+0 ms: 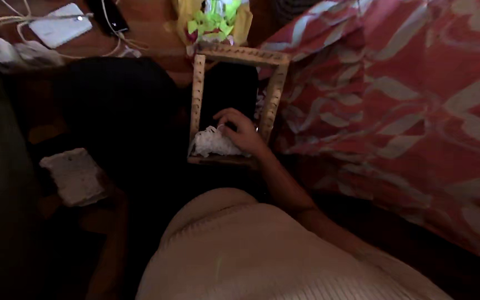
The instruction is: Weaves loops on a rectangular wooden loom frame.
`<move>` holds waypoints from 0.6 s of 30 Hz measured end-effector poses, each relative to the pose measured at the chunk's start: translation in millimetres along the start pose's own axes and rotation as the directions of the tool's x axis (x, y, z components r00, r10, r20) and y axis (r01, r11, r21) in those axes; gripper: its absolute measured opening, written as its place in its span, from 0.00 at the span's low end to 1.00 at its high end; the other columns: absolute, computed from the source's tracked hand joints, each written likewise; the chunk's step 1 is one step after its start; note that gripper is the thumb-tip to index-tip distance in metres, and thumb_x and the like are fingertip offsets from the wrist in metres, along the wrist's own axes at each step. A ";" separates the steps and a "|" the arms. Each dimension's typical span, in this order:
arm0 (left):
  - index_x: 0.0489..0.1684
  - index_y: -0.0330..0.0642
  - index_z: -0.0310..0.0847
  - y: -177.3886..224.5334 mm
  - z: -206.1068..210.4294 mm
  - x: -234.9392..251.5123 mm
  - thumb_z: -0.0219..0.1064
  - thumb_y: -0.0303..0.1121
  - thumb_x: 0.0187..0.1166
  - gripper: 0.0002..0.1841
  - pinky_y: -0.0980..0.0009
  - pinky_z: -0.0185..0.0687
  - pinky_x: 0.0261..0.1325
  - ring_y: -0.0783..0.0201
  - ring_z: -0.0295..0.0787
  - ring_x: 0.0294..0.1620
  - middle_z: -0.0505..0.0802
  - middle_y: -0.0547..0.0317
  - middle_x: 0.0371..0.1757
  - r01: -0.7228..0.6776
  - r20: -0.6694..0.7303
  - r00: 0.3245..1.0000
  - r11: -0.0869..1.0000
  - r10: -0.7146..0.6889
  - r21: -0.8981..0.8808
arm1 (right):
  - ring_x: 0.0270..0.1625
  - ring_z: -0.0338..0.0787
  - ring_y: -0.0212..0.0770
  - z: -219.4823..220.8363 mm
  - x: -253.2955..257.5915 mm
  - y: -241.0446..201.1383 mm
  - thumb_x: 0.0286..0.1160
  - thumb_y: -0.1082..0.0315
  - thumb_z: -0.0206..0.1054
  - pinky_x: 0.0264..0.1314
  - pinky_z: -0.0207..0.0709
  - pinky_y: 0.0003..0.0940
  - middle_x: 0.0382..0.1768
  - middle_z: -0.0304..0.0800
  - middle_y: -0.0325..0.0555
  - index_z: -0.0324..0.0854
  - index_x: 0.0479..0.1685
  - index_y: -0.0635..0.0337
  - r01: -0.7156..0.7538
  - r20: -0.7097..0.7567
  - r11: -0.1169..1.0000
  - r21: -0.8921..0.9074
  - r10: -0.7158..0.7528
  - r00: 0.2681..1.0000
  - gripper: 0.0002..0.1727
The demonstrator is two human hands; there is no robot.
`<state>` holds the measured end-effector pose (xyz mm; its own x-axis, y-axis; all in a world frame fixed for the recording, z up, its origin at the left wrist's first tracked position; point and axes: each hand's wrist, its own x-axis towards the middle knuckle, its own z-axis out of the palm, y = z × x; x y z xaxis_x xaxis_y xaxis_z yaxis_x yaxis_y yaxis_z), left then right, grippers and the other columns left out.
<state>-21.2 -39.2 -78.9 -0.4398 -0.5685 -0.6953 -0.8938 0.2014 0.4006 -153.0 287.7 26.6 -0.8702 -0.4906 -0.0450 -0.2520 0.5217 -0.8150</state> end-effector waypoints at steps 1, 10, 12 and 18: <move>0.87 0.23 0.55 -18.5 8.4 14.0 0.46 0.32 0.95 0.26 0.50 0.51 0.90 0.39 0.60 0.89 0.67 0.27 0.86 -0.186 -0.120 0.977 0.981 0.179 -0.050 | 0.67 0.86 0.48 -1.1 -0.8 1.6 0.78 0.75 0.61 0.71 0.78 0.37 0.63 0.86 0.63 0.84 0.39 0.74 0.023 -0.042 1.000 -0.014 -0.023 0.999 0.09; 0.46 0.26 0.83 68.6 -18.2 -96.0 0.54 0.31 0.90 0.14 0.55 0.75 0.64 0.43 0.85 0.54 0.88 0.33 0.45 -0.910 -0.283 0.048 0.159 0.958 0.384 | 0.69 0.84 0.61 -4.1 -11.0 22.6 0.76 0.67 0.66 0.72 0.71 0.62 0.57 0.92 0.56 0.90 0.38 0.63 0.120 -0.262 0.946 -0.300 -0.203 0.944 0.10; 0.49 0.31 0.90 93.6 13.6 -128.4 0.62 0.31 0.84 0.13 0.45 0.84 0.55 0.39 0.91 0.49 0.92 0.35 0.44 -0.969 0.167 0.080 0.038 0.983 0.243 | 0.67 0.85 0.61 -4.9 -8.2 28.5 0.78 0.67 0.65 0.70 0.72 0.62 0.56 0.92 0.57 0.90 0.40 0.65 0.106 -0.252 0.959 -0.263 -0.174 0.952 0.11; 0.51 0.31 0.88 130.7 78.9 -136.0 0.62 0.30 0.86 0.12 0.41 0.85 0.54 0.36 0.89 0.56 0.89 0.35 0.55 -0.955 0.712 0.275 0.101 0.646 0.278 | 0.66 0.86 0.60 -8.4 -9.3 26.0 0.78 0.68 0.67 0.69 0.74 0.62 0.58 0.91 0.57 0.90 0.43 0.66 0.030 -0.208 0.986 -0.166 -0.064 0.976 0.10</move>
<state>-85.2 127.3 21.0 -0.7609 0.5415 -0.3574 0.3058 0.7852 0.5385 -155.0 311.7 10.6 -0.9211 -0.3675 0.1286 -0.3446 0.6157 -0.7086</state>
